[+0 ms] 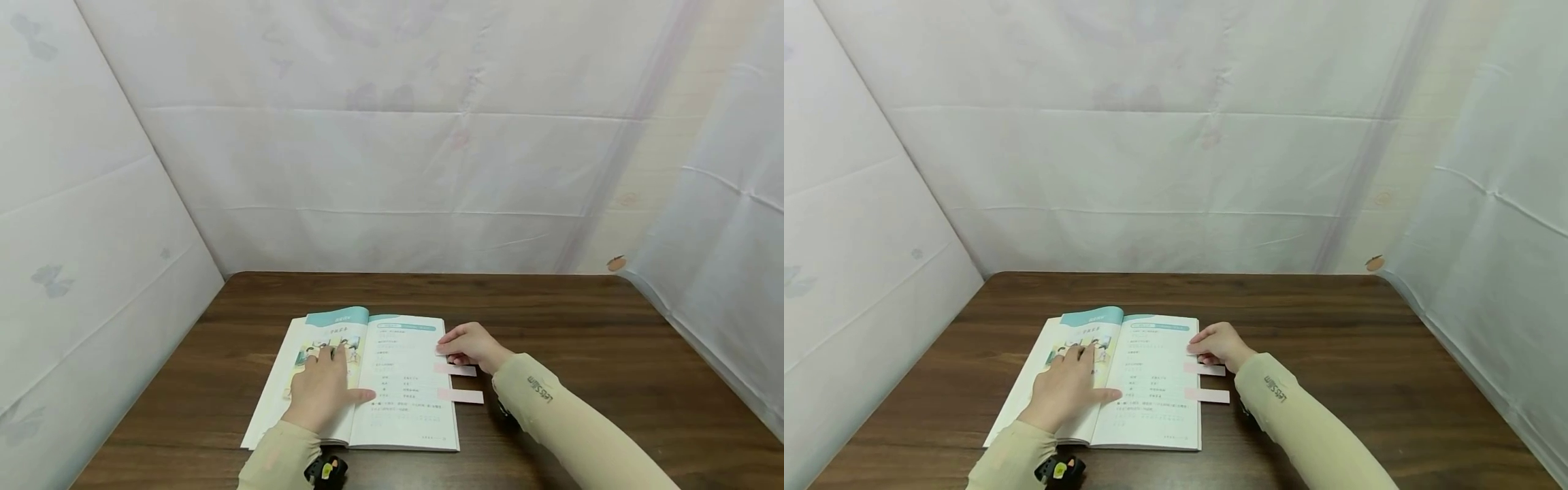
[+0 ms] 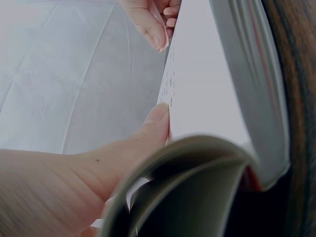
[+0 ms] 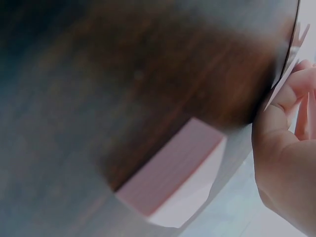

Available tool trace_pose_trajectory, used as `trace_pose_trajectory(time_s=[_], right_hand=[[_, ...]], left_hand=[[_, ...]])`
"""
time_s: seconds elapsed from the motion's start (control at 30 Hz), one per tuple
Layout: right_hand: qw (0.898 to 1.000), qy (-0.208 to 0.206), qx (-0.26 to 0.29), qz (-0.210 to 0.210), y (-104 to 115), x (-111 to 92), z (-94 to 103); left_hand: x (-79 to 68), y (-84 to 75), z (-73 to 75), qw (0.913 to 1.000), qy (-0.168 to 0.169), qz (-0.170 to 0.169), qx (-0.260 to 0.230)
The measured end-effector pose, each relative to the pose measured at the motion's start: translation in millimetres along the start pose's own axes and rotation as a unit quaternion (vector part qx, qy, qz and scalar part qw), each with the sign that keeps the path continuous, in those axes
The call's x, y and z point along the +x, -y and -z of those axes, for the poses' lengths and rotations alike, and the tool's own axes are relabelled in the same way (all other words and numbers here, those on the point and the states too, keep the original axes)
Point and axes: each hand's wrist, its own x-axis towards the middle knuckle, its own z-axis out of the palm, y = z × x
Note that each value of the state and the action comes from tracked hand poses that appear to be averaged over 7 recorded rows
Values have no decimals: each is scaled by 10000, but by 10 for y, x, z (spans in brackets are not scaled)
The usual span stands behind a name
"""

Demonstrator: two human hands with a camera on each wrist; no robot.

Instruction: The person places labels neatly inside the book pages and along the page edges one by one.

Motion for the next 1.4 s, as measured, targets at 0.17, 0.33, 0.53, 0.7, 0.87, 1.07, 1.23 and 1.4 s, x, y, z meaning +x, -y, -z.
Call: trace_pose_trajectory(time_s=[0.17, 0.33, 0.53, 0.7, 0.87, 1.07, 1.23, 1.4], right_hand=[[9999, -139, -56, -52, -1, 31, -36], [9997, -184, -124, -34, -4, 33, -56], [9998, -181, -121, 12, -28, 37, -46], [9998, -149, -125, -11, -22, 27, -37], [9998, -151, -134, -17, -11, 22, -40], [9996, -216, -170, -41, -15, 34, -52], [9994, -278, -196, -25, -24, 55, -62], [9989, -375, -245, -106, -25, 64, -78]], left_hand=[[-4, 15, -3, 10000, -57, -23, 36], [-3, 24, 1, 10000, -46, -12, 39], [-8, 21, 1, 10000, -15, 16, 17], [-17, 13, -2, 10000, -36, 8, 1], [-24, 8, -2, 10000, -77, -12, -3], [-24, 11, -7, 10000, -72, -9, -5], [-17, 14, -12, 9999, -101, -10, 12], [-16, 14, -22, 9999, -127, -7, 17]])
